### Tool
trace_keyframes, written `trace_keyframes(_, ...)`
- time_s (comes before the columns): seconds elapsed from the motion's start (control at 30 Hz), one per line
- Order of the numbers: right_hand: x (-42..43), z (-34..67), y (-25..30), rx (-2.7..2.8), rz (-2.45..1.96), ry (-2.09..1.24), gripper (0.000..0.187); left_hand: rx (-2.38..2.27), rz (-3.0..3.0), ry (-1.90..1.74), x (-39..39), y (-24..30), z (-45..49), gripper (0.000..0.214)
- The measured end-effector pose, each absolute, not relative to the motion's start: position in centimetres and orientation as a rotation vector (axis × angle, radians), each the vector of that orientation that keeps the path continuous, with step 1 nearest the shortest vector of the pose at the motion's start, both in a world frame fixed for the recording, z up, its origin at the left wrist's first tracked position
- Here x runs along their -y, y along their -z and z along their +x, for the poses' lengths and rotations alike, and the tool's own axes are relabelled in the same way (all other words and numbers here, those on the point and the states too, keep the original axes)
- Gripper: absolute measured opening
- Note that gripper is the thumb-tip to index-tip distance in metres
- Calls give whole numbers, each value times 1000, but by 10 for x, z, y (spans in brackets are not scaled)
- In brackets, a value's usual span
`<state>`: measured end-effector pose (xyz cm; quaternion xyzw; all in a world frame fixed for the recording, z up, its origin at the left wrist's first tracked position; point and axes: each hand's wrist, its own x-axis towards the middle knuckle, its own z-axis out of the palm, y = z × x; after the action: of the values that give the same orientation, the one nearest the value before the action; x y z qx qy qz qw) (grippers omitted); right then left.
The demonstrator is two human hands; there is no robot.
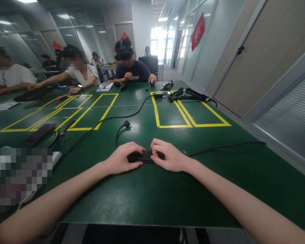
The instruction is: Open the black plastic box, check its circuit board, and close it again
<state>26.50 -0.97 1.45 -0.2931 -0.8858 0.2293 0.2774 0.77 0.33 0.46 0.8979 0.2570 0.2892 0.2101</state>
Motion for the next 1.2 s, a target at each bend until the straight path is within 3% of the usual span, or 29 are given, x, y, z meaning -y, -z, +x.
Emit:
trace_keyframes(0.4,0,265,-1,2296,-1115,-711,25,-767,2537,-699,-3,-6,9,22)
trace_keyframes(0.7,-1,263,-1,2267,-1278,-644,29,-803,2579,-619,-3,-6,11,30)
trace_keyframes(1.2,0,262,-5,2342,-1374,-546,33,-797,2631,-617,-1,-5,12,25)
